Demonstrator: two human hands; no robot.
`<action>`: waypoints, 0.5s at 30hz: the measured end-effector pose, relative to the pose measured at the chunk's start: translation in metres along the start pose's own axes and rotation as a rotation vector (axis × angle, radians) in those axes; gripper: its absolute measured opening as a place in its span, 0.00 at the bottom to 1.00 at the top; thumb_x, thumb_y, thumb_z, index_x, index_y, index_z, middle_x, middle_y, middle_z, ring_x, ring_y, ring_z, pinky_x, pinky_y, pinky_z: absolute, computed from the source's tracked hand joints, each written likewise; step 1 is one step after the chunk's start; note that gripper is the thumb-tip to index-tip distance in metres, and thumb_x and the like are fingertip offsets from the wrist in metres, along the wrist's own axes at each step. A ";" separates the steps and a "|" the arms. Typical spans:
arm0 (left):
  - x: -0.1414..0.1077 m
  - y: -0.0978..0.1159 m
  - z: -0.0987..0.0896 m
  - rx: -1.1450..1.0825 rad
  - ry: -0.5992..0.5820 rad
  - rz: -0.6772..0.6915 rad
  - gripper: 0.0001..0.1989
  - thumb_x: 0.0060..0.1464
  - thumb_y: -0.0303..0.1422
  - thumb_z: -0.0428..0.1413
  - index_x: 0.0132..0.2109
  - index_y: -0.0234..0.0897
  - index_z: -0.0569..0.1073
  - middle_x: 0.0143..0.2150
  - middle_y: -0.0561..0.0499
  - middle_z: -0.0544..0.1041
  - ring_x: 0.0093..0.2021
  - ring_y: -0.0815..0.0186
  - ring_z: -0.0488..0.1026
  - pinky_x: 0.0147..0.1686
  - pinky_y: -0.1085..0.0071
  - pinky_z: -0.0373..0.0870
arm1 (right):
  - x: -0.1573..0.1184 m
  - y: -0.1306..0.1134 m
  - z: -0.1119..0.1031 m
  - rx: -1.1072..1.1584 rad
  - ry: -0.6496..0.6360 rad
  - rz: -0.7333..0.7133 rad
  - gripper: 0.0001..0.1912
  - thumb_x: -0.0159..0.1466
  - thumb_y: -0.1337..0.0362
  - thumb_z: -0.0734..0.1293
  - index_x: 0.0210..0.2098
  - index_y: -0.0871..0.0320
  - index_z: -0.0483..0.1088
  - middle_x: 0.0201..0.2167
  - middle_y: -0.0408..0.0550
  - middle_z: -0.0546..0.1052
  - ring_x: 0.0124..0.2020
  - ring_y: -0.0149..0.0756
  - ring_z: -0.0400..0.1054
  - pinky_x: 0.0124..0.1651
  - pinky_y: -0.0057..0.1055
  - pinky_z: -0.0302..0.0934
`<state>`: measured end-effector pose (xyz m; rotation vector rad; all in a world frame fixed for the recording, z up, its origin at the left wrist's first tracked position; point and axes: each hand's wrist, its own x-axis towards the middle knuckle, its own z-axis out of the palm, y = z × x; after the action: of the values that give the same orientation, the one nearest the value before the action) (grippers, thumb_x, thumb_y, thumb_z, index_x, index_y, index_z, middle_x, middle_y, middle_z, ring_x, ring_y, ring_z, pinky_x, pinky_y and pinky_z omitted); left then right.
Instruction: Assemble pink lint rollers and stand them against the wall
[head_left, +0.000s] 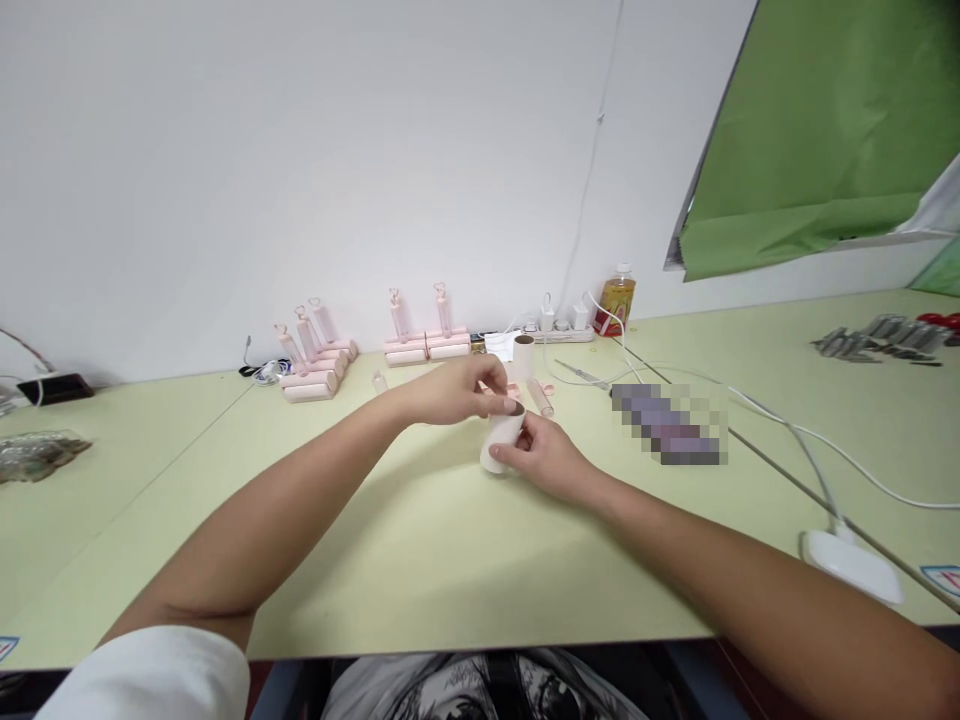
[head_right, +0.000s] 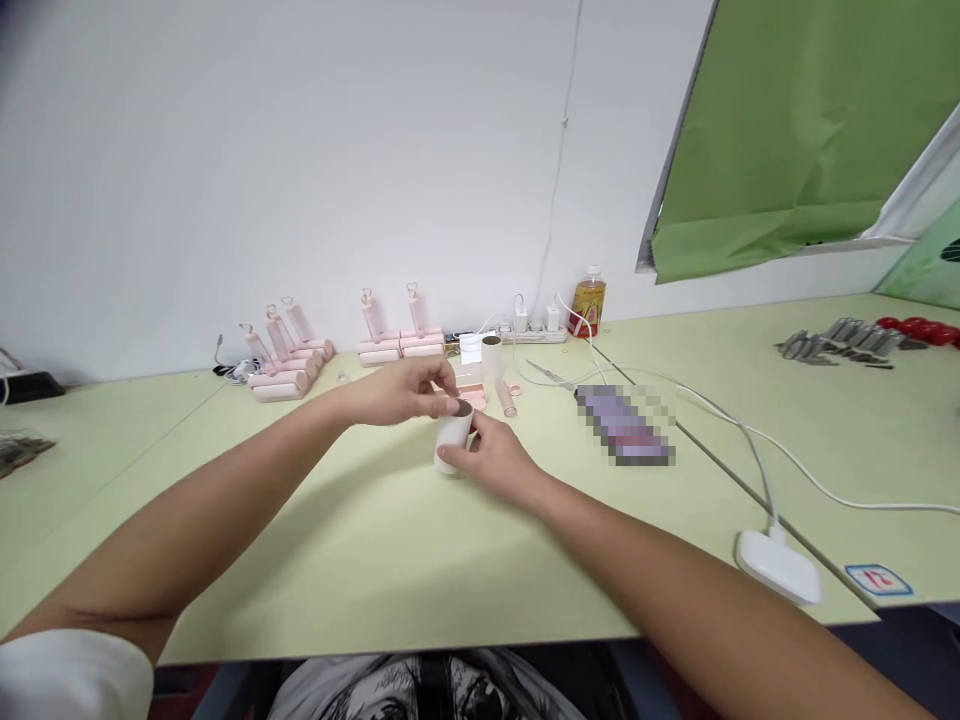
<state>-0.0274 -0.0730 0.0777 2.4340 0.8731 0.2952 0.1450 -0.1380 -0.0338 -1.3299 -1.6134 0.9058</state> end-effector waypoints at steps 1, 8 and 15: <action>-0.001 -0.007 0.001 0.022 0.055 -0.089 0.17 0.58 0.48 0.48 0.43 0.39 0.69 0.38 0.48 0.76 0.34 0.64 0.74 0.28 0.71 0.65 | 0.000 0.001 0.001 0.019 0.013 0.000 0.19 0.54 0.52 0.70 0.38 0.58 0.68 0.27 0.42 0.70 0.27 0.33 0.62 0.29 0.29 0.56; -0.010 -0.072 0.033 0.531 0.068 -0.641 0.14 0.58 0.37 0.48 0.44 0.35 0.73 0.48 0.36 0.77 0.47 0.51 0.75 0.39 0.64 0.69 | 0.005 0.007 0.002 0.122 0.056 0.020 0.23 0.53 0.53 0.71 0.44 0.59 0.69 0.31 0.46 0.74 0.29 0.35 0.64 0.31 0.31 0.59; -0.032 -0.076 0.058 0.511 0.044 -0.647 0.18 0.61 0.37 0.41 0.46 0.37 0.72 0.46 0.35 0.77 0.45 0.49 0.76 0.38 0.59 0.69 | 0.005 0.006 0.001 0.150 0.040 0.028 0.23 0.53 0.51 0.71 0.41 0.60 0.68 0.29 0.45 0.72 0.26 0.33 0.62 0.28 0.31 0.58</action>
<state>-0.0699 -0.0684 -0.0135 2.4024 1.8678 -0.1362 0.1456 -0.1321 -0.0386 -1.2612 -1.4698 0.9905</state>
